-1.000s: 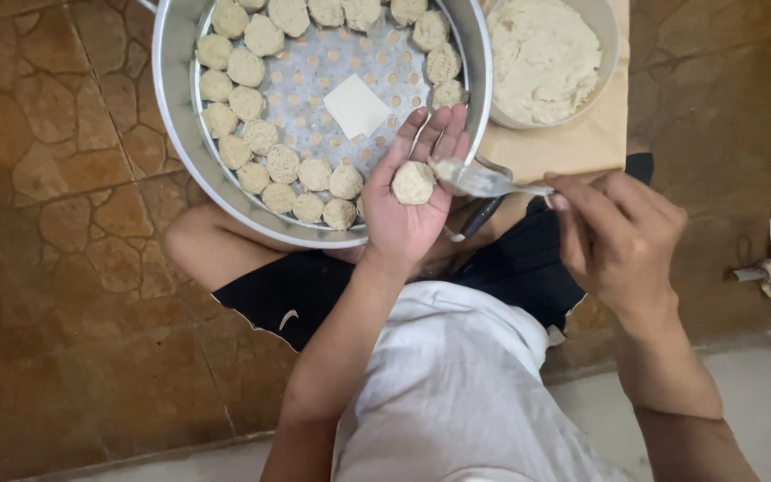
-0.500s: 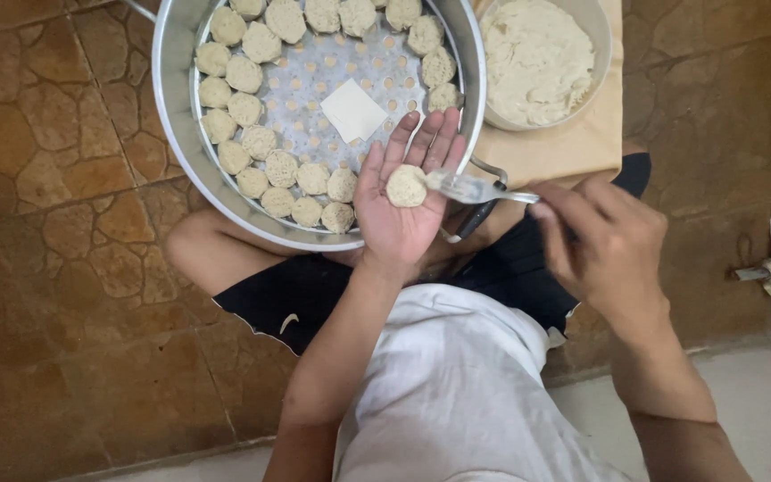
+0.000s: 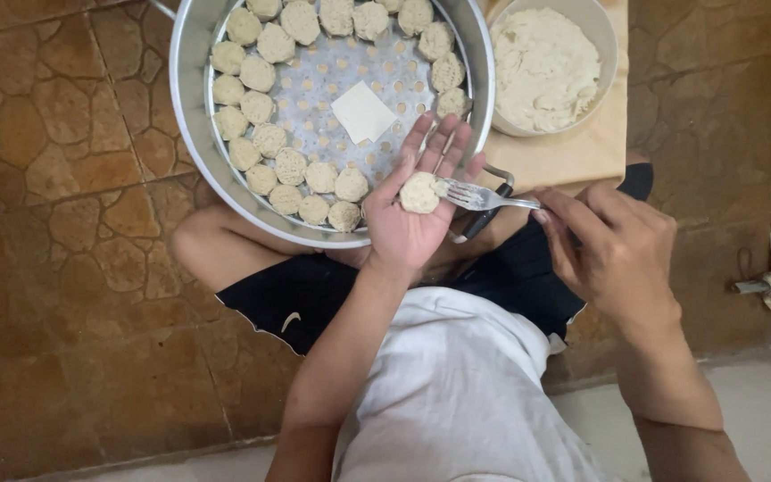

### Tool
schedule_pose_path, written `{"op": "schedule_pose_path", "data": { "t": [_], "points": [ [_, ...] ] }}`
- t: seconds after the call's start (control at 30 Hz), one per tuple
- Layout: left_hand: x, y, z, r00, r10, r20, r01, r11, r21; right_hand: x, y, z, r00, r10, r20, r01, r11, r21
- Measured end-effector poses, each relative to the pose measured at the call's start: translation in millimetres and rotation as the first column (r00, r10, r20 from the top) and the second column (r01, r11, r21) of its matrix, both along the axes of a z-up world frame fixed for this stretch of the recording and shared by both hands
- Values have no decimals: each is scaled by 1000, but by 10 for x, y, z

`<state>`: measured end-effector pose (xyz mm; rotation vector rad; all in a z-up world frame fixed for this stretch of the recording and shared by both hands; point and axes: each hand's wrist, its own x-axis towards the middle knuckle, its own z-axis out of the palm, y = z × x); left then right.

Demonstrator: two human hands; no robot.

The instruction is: A person sitting on the floor uses a fork to portion out small amounts of dough from a bowl, placing each portion onto a small square of paper before arranging them in a large metal tray.

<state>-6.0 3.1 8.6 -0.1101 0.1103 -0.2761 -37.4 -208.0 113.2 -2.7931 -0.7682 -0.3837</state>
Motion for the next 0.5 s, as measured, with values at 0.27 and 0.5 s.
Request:
{"op": "schedule_pose_path", "data": {
  "t": [0.27, 0.5],
  "points": [
    [58, -32, -60, 997, 77, 27, -77, 997, -10, -35, 32, 11, 1000, -15, -9, 15, 999, 51],
    [-27, -48, -38, 990, 31, 138, -49, 991, 124, 11, 15, -85, 996, 1, 87, -7, 998, 70]
  ]
}}
